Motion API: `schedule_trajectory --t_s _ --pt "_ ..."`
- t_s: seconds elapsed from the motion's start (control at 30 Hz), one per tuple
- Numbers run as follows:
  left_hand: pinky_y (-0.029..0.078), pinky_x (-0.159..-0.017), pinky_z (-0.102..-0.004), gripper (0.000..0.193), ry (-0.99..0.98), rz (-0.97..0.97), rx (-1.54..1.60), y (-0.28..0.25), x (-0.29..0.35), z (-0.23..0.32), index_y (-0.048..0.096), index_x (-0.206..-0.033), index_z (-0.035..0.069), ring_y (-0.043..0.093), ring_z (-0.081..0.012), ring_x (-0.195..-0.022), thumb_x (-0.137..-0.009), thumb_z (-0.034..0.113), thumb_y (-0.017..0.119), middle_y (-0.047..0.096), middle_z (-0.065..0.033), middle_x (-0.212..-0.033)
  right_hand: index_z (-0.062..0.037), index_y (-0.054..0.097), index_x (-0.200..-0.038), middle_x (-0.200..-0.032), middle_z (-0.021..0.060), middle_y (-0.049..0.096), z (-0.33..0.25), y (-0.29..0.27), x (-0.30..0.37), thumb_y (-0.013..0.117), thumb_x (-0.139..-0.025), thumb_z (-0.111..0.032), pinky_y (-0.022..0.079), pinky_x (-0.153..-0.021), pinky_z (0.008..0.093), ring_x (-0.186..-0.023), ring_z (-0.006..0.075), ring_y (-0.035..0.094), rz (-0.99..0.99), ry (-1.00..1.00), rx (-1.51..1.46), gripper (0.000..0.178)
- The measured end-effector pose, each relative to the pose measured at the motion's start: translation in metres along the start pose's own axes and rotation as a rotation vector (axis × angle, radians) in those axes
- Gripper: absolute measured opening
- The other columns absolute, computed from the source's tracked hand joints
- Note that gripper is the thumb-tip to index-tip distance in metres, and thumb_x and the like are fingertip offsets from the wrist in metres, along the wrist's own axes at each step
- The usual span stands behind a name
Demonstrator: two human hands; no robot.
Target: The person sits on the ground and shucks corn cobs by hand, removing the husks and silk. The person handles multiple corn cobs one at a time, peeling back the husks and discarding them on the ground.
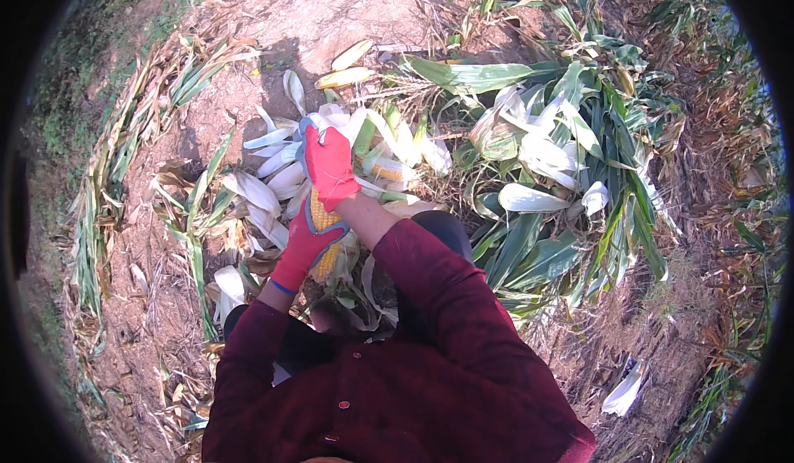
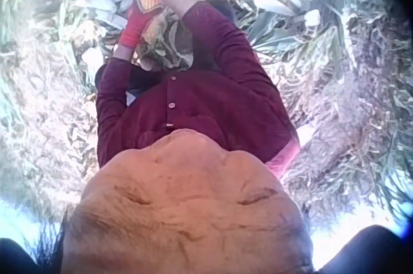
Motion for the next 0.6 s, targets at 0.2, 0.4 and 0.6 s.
schedule_trajectory --t_s 0.2,0.4,0.6 --pt "0.05 -0.082 -0.0339 0.055 -0.34 -0.274 0.819 0.006 0.015 0.002 0.048 -0.125 0.001 0.063 -0.0226 -0.096 -0.079 0.019 0.071 0.063 -0.0098 -0.107 -0.0063 0.056 -0.09 -0.067 -0.0023 0.053 -0.046 0.015 0.02 0.043 -0.098 -0.025 0.029 -0.042 0.0193 -0.049 0.0025 0.036 -0.229 0.367 -0.492 0.024" --pt "0.05 -0.081 -0.031 0.046 -0.58 -0.493 1.054 0.024 0.028 0.021 0.05 -0.124 0.003 0.061 -0.0173 -0.097 -0.083 0.014 0.067 0.061 -0.0073 -0.108 -0.0074 0.048 -0.09 -0.056 -0.0056 0.039 -0.079 0.042 0.028 0.046 -0.094 -0.022 0.028 -0.039 0.0226 -0.038 0.0072 0.03 -0.629 0.477 -1.271 0.015" --pt "0.048 -0.085 -0.0314 0.062 -0.329 -0.07 0.467 -0.017 -0.005 -0.037 0.046 -0.128 0.002 0.059 -0.0157 -0.099 -0.075 0.019 0.075 0.061 -0.0067 -0.111 -0.0023 0.056 -0.107 -0.087 0.0008 0.057 -0.077 -0.069 -0.062 0.055 -0.09 -0.024 0.049 -0.07 0.0275 -0.071 0.014 0.053 -0.233 0.158 -1.046 0.027"
Point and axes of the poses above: each hand's wrist, its own x-axis away from the middle knuckle, its own y-axis out of the palm, z = x × y, the point moved 7 cm from there along -x, towards the middle knuckle
